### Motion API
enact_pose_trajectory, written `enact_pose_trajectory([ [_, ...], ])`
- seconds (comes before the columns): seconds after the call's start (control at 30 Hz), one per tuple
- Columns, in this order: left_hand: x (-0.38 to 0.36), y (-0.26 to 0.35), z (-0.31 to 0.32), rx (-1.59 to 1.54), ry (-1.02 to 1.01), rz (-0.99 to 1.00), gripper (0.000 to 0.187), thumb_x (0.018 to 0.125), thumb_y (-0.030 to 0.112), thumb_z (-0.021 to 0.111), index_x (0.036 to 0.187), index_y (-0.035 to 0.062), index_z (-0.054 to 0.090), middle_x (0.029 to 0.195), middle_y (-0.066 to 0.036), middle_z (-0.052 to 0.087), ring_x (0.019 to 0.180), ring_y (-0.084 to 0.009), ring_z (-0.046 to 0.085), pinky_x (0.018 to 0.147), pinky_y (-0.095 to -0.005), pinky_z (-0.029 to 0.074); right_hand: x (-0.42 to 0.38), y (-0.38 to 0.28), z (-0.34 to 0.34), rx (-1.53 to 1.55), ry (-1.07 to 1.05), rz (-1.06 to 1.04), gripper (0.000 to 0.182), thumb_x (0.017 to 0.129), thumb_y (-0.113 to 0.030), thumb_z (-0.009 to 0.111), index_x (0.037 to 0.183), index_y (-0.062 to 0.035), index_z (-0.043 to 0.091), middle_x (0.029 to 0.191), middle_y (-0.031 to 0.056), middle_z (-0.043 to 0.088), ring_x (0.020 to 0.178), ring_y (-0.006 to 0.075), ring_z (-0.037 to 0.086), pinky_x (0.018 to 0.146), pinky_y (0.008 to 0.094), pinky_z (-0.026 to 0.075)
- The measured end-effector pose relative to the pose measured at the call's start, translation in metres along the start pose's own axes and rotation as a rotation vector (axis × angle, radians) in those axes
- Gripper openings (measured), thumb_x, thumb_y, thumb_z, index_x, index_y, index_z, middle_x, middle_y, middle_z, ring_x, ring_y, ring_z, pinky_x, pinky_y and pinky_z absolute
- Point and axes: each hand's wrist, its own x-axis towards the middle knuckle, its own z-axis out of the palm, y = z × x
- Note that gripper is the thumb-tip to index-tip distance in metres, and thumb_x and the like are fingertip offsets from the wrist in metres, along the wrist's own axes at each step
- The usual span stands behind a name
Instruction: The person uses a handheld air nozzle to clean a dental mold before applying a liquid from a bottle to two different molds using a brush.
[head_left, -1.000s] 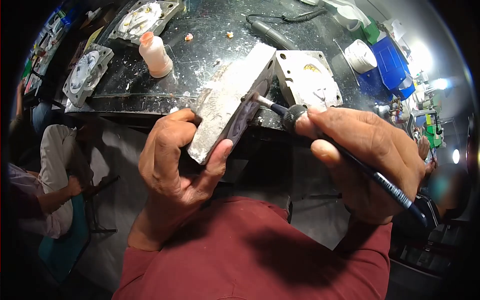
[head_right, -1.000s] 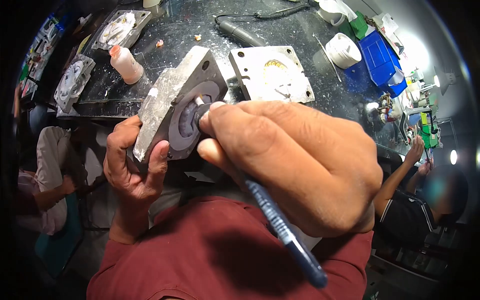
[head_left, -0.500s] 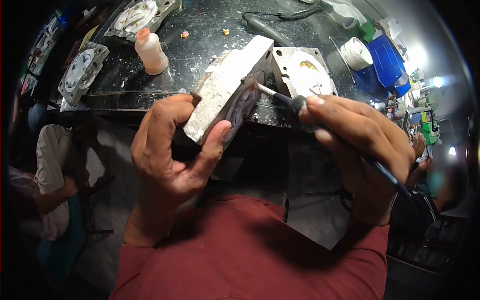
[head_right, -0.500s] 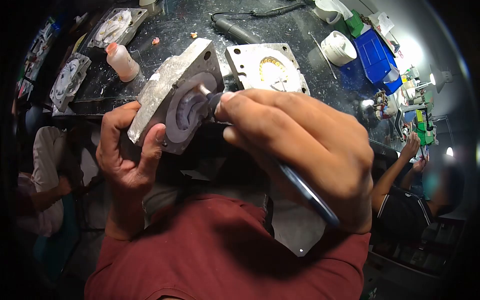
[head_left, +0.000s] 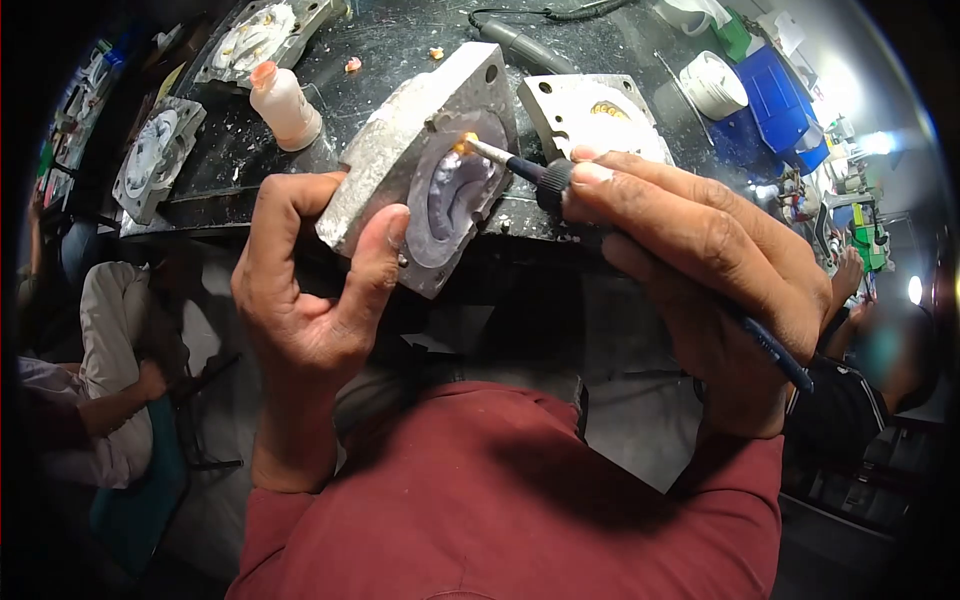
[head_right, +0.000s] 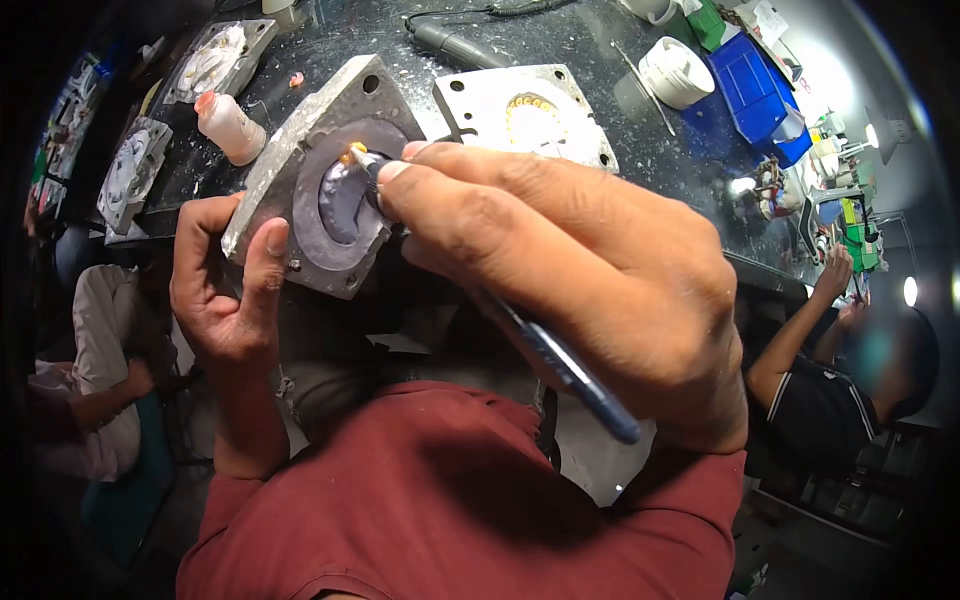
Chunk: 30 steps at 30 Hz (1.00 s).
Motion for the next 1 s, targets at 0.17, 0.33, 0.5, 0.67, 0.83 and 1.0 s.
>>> enact_pose_trajectory([
  [0.17,0.002,0.002,-0.002,-0.043,-0.013,-0.042,0.018,0.089,0.009,0.076,0.094,0.0017,0.06,0.081,-0.001,0.064,0.075,-0.0041,0.056,0.068,-0.021,0.046,0.007,0.006,0.001,-0.052,-0.025,-0.192,0.034,0.08,0.005,0.074,0.113,0.0056,0.069,0.109,0.0241,0.071,0.098,0.0304,0.073,0.083,0.0367,0.061],
  [0.33,0.015,0.001,-0.002,-0.105,-0.021,-0.117,0.02,0.092,0.014,0.073,0.088,0.003,0.057,0.074,0.003,0.058,0.07,-0.0019,0.05,0.065,-0.0192,0.042,0.008,0.008,0.017,-0.158,0.033,-0.357,0.034,0.077,0.004,0.076,0.11,0.0045,0.071,0.11,0.0242,0.071,0.098,0.0322,0.073,0.081,0.0381,0.063],
  [0.5,0.027,-0.005,0.002,-0.177,-0.009,-0.127,0.024,0.094,0.019,0.072,0.084,0.005,0.056,0.072,0.006,0.052,0.067,0.0002,0.044,0.061,-0.018,0.037,0.013,0.018,0.023,-0.086,0.029,-0.466,0.016,0.083,-0.001,0.072,0.097,0.006,0.073,0.109,0.023,0.072,0.102,0.034,0.072,0.086,0.039,0.063],
  [0.67,0.031,-0.008,0.003,-0.248,-0.048,-0.148,0.022,0.097,0.019,0.069,0.085,0.0061,0.055,0.072,0.008,0.048,0.066,0.0015,0.041,0.059,-0.0173,0.032,0.005,0.023,0.023,0.043,-0.011,-0.531,0.013,0.085,-0.003,0.071,0.095,0.0047,0.071,0.11,0.0234,0.072,0.103,0.0338,0.072,0.087,0.0392,0.062],
  [0.83,0.035,-0.015,-0.003,-0.224,-0.073,-0.163,0.022,0.099,0.019,0.067,0.086,0.0062,0.055,0.072,0.009,0.048,0.066,0.0019,0.039,0.059,-0.0168,0.031,0.007,0.032,0.026,0.125,0.043,-0.266,0.016,0.09,-0.011,0.065,0.101,-0.0009,0.071,0.11,0.0199,0.073,0.105,0.0333,0.072,0.092,0.0444,0.058],
  [1.0,0.035,-0.022,-0.002,-0.292,-0.063,-0.164,0.021,0.099,0.02,0.067,0.087,0.0065,0.056,0.074,0.008,0.049,0.067,0.0015,0.04,0.059,-0.0168,0.031,0.007,0.02,0.012,0.278,-0.073,-0.128,0.015,0.087,-0.002,0.069,0.101,0.0005,0.071,0.108,0.021,0.073,0.102,0.0314,0.073,0.087,0.0377,0.061],
])
